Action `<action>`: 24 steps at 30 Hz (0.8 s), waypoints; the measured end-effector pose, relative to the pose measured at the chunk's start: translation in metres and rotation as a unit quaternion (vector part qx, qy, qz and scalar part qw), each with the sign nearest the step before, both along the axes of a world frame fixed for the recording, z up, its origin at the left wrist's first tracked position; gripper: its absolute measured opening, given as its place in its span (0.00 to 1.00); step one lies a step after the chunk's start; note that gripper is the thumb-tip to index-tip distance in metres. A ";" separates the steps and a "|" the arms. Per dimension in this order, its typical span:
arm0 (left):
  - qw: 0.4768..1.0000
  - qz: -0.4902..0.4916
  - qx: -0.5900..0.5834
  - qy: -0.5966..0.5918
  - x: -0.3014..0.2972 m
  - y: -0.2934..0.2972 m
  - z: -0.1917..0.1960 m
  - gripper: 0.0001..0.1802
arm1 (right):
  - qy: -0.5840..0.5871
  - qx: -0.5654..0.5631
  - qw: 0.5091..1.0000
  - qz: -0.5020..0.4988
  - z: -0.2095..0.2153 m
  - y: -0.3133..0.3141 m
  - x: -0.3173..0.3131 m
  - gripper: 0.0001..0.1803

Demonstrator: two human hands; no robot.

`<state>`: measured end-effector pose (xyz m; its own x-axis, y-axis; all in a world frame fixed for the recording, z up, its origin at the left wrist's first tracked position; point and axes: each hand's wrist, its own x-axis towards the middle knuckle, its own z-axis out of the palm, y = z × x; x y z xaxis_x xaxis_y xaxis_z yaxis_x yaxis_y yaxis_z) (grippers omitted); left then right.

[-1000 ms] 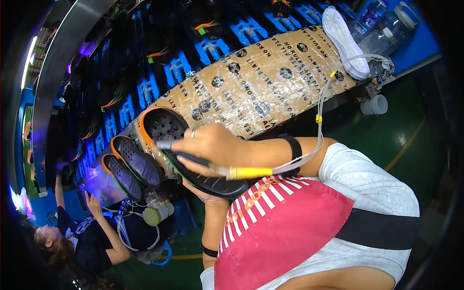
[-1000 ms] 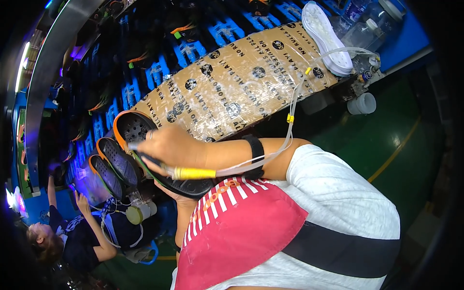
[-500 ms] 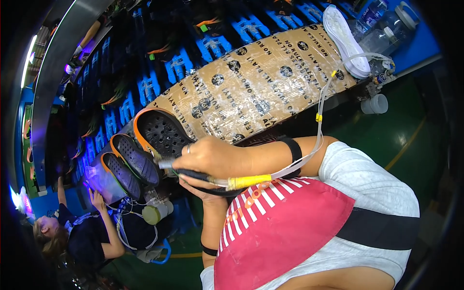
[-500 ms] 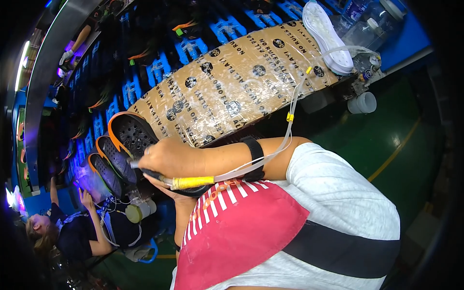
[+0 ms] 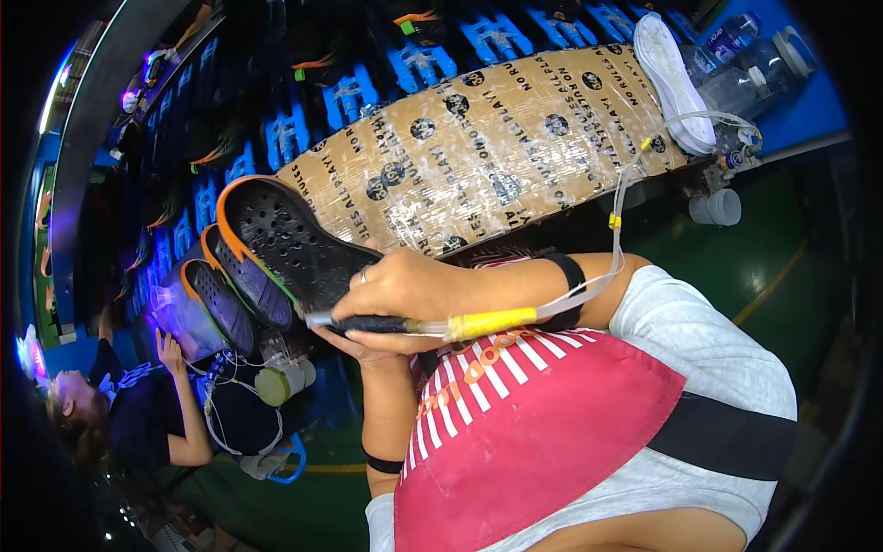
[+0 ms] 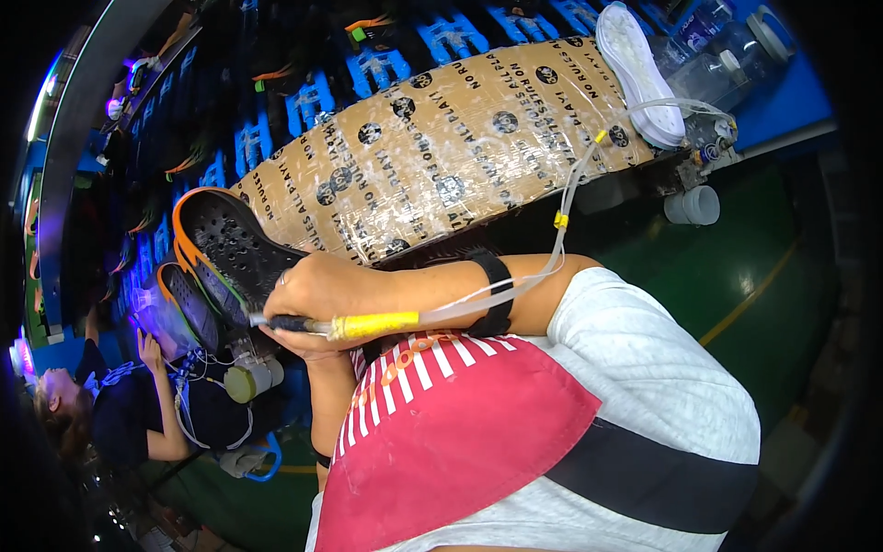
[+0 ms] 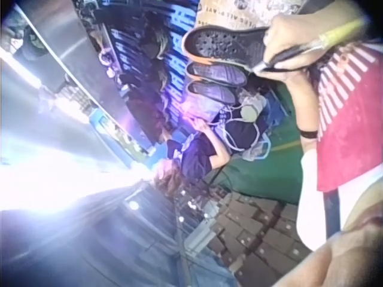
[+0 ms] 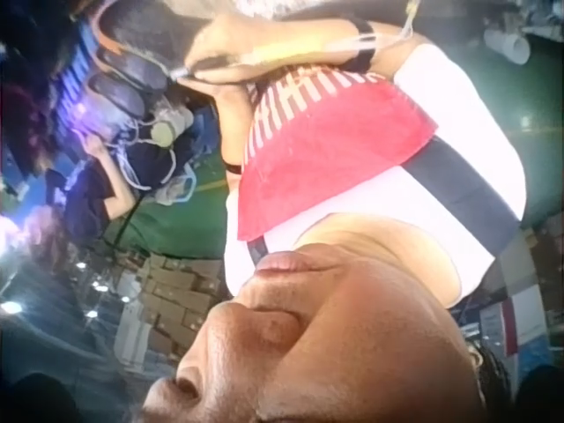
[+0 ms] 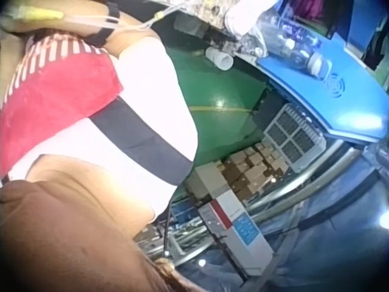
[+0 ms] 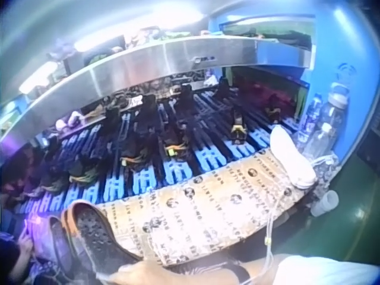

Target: Applying a coating or finish to the edges and bottom of shoe soles using a specialized handheld brush tool.

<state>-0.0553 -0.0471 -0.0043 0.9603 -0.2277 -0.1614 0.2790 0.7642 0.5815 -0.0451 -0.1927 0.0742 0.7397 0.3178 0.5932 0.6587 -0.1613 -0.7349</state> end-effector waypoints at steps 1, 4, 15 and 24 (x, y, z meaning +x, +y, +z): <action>0.992 -0.060 -0.113 -0.017 0.006 0.000 0.004 0.49 | 0.006 0.049 0.998 0.033 -0.001 0.000 0.002 0.10; 0.974 -0.106 -0.188 -0.074 0.021 0.007 0.009 0.51 | 0.077 0.139 0.984 0.081 0.005 -0.002 0.003 0.11; 0.965 -0.023 -0.237 -0.110 0.033 0.016 0.015 0.47 | 0.089 0.122 0.981 0.119 -0.001 -0.005 -0.004 0.12; 0.971 -0.061 -0.182 -0.143 0.036 0.028 0.038 0.38 | 0.170 0.105 0.952 0.232 0.003 -0.014 -0.005 0.12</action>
<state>-0.0191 -0.0194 0.0337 0.9163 -0.3347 0.2200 0.2472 0.9048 0.3468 -0.0503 -0.2067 0.0775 0.7089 0.5584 0.4308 0.3411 0.2632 -0.9024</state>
